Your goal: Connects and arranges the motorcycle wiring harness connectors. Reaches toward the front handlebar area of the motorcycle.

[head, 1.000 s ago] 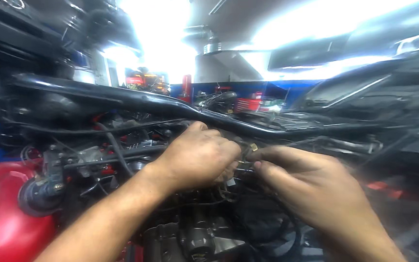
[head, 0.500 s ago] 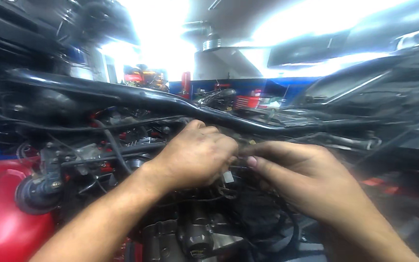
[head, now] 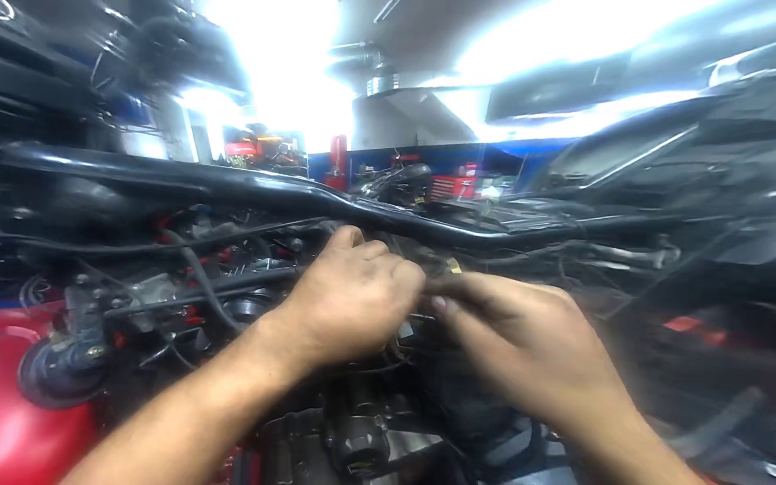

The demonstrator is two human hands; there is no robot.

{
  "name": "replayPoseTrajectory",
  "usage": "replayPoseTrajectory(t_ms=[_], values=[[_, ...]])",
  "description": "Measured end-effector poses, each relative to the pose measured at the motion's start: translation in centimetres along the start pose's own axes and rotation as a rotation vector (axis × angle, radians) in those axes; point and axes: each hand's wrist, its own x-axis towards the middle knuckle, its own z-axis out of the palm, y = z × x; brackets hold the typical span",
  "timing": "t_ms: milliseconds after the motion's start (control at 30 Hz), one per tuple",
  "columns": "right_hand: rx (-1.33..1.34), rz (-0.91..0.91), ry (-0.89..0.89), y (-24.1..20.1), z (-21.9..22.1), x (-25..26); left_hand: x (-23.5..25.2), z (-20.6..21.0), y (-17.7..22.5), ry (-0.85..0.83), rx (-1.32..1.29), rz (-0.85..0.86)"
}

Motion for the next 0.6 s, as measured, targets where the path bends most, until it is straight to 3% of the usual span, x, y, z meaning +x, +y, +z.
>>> replayPoseTrajectory(t_ms=[233, 333, 467, 600], values=[[0.192, 0.164, -0.141, 0.1, -0.5, 0.6, -0.5, 0.7, 0.0, 0.060, -0.116, -0.071], [0.318, 0.247, -0.116, 0.2, -0.6, 0.4, -0.3, 0.3, -0.1, 0.044, -0.161, -0.088], [0.320, 0.251, -0.054, 0.2, -0.3, 0.2, -0.2, -0.7, -1.1, -0.113, -0.166, -0.076], [0.308, 0.231, -0.031, 0.3, -0.3, 0.2, -0.4, -0.8, -0.9, -0.059, -0.112, -0.068]])
